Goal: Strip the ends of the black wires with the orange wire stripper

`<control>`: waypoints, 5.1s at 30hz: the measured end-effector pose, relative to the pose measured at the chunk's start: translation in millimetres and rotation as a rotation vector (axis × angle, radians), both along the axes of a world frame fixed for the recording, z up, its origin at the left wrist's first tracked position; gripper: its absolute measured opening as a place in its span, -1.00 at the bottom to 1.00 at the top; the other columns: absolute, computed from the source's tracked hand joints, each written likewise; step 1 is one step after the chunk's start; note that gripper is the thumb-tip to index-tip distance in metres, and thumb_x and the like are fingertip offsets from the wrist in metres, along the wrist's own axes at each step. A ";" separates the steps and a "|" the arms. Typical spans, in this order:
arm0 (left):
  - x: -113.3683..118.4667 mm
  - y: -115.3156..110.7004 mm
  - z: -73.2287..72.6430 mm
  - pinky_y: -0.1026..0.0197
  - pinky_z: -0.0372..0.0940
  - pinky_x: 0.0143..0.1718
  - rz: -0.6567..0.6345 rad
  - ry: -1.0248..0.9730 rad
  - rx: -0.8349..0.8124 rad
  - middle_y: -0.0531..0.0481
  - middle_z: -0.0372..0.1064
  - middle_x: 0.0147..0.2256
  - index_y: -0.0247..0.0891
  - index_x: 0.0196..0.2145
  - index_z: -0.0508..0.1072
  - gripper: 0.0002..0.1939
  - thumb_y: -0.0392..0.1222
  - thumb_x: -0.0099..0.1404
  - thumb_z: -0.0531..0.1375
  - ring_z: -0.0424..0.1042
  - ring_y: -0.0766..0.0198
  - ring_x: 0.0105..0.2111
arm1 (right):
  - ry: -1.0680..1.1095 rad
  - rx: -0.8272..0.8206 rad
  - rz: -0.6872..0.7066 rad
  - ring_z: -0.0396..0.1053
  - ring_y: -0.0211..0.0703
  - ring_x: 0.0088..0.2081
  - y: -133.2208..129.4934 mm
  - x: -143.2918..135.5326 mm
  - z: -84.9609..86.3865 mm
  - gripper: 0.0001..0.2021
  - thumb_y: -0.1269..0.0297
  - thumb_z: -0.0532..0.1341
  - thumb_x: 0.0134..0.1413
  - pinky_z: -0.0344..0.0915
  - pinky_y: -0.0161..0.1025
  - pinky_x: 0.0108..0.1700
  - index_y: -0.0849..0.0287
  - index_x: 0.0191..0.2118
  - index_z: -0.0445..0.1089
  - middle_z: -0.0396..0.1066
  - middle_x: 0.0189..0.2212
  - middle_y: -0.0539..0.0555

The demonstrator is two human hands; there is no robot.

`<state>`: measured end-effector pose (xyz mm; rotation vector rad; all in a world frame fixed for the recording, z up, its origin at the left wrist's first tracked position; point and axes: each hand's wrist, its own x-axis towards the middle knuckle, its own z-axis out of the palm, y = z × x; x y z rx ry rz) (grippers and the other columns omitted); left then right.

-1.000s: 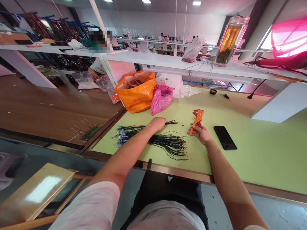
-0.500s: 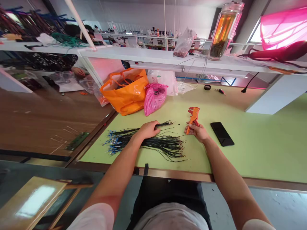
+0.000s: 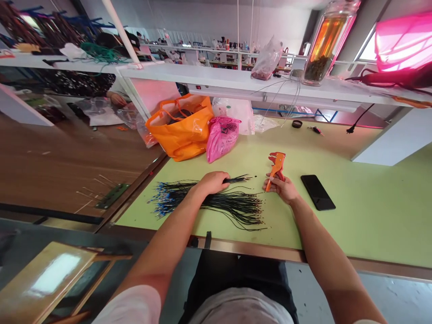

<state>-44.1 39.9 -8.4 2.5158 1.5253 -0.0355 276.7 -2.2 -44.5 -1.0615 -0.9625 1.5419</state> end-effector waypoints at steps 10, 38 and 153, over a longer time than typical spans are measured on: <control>19.0 -1.4 4.3 0.07 0.40 -0.06 0.058 0.012 0.040 -0.32 0.61 -0.08 -0.28 -0.15 0.61 -0.78 -0.25 0.24 0.26 0.60 -0.07 -0.11 | 0.010 0.015 0.004 0.65 0.00 -0.34 2.1 1.1 -3.0 -0.56 0.12 0.54 -0.05 0.60 -0.07 -0.22 0.19 -0.09 0.49 0.62 -0.33 0.11; -1.5 -17.8 -10.2 0.25 0.30 -0.23 0.095 -0.950 -0.142 0.02 0.48 -0.32 -0.25 -0.18 0.54 -0.58 0.19 0.34 0.21 0.40 0.25 -0.32 | 0.015 0.183 -0.029 0.63 0.02 -0.22 -25.5 -63.2 28.2 -0.55 0.09 0.56 -0.04 0.55 0.07 -0.02 0.13 -0.07 0.49 0.62 -0.20 0.13; 24.5 2.7 -4.6 0.18 0.28 -0.25 0.140 -0.735 -0.163 -0.07 0.54 -0.32 -0.27 -0.27 0.51 -0.90 -0.21 0.32 0.21 0.46 0.20 -0.35 | -0.340 0.014 0.280 0.65 0.26 -0.14 -19.0 19.7 21.5 -0.54 -0.14 0.43 0.05 0.58 0.24 0.03 -0.03 0.01 0.53 0.64 -0.15 0.20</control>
